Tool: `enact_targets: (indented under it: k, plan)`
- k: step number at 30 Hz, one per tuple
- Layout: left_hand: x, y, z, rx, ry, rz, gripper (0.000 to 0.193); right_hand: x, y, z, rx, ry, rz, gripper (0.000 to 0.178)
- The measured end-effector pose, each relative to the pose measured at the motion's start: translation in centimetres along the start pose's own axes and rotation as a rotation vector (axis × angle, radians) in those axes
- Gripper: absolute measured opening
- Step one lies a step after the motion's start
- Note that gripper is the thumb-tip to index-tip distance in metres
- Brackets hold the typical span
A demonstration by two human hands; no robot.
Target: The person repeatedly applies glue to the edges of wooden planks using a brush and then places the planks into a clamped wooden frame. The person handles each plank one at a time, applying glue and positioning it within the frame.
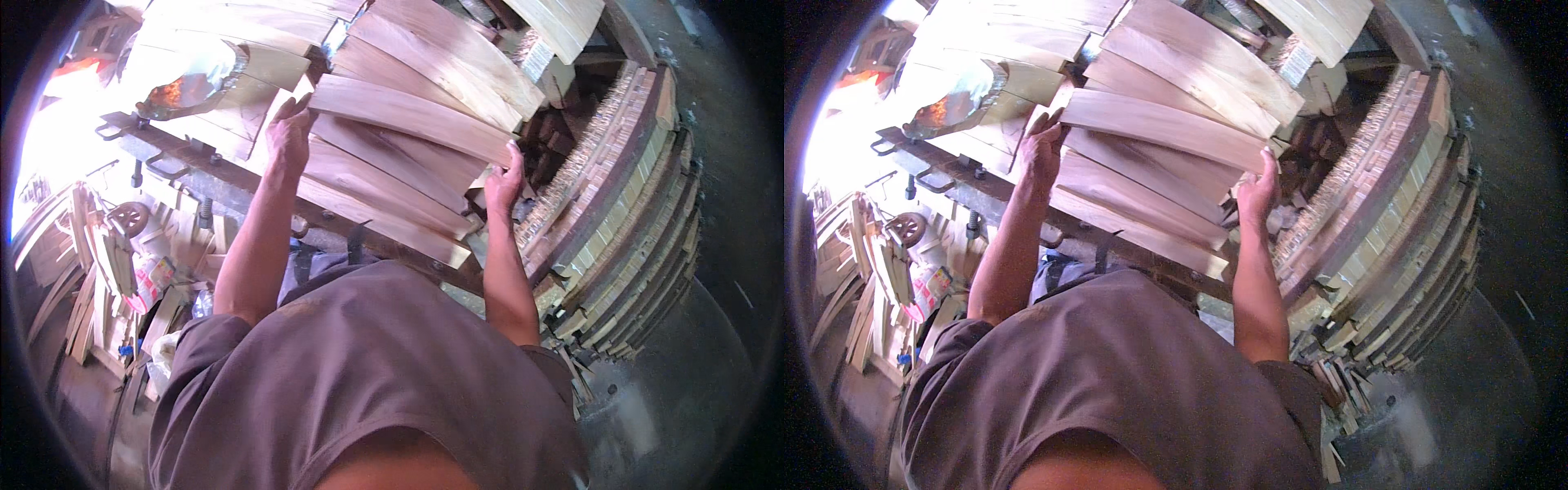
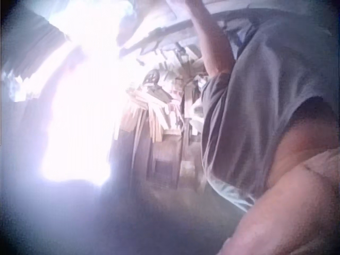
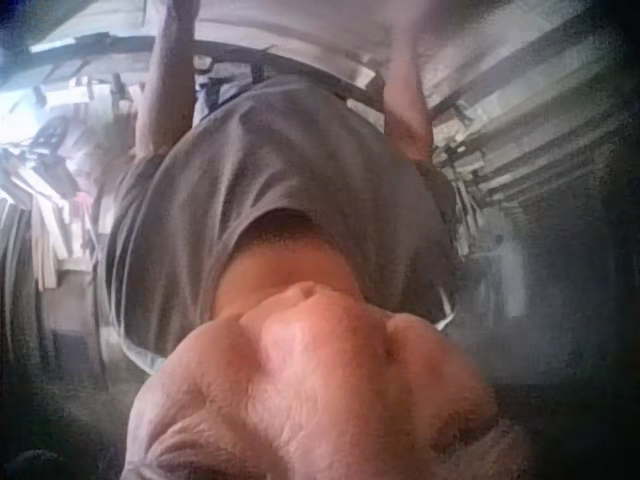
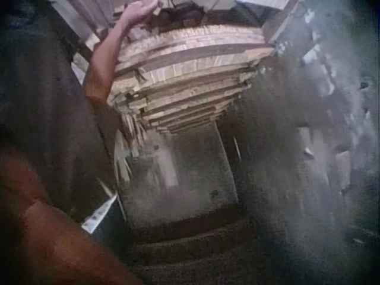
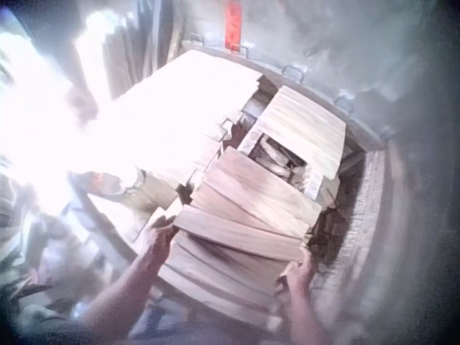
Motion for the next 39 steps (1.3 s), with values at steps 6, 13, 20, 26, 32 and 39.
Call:
enact_targets:
  k: [6,13,20,26,32,39]
  plan:
    - [0.5,3.2,0.5,-0.001,-0.092,-0.137,0.055,-1.3,0.7,-2.9,-0.085,-0.025,0.098,0.040]
    - [-11.5,5.0,0.4,0.318,0.078,-0.875,0.046,-3.0,-1.3,-7.1,-0.006,-0.162,0.130,0.036]
    - [-15.4,5.0,5.4,0.586,0.049,-1.485,0.030,-2.8,-2.9,-8.4,-0.085,-0.280,0.344,0.035]
    - [-13.7,5.0,6.5,0.593,0.115,-1.511,0.030,0.4,-15.3,-7.4,-0.210,-0.232,0.245,0.043]
    - [-13.7,5.5,6.8,0.626,0.110,-1.479,0.021,14.1,-33.3,-2.3,-0.525,-0.513,-0.092,0.049]
    - [-13.6,5.7,6.4,0.683,0.100,-1.444,0.015,25.1,-43.8,-2.4,-0.718,-0.620,0.164,0.040]
Point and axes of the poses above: each hand's wrist, its own z-axis away from the middle knuckle, its own x-axis out of the palm, y = z × x, the point moved 2 cm from there along -z, towards the middle knuckle, and after that the axes turned 2 degrees about -x, right-handed, at the moved point
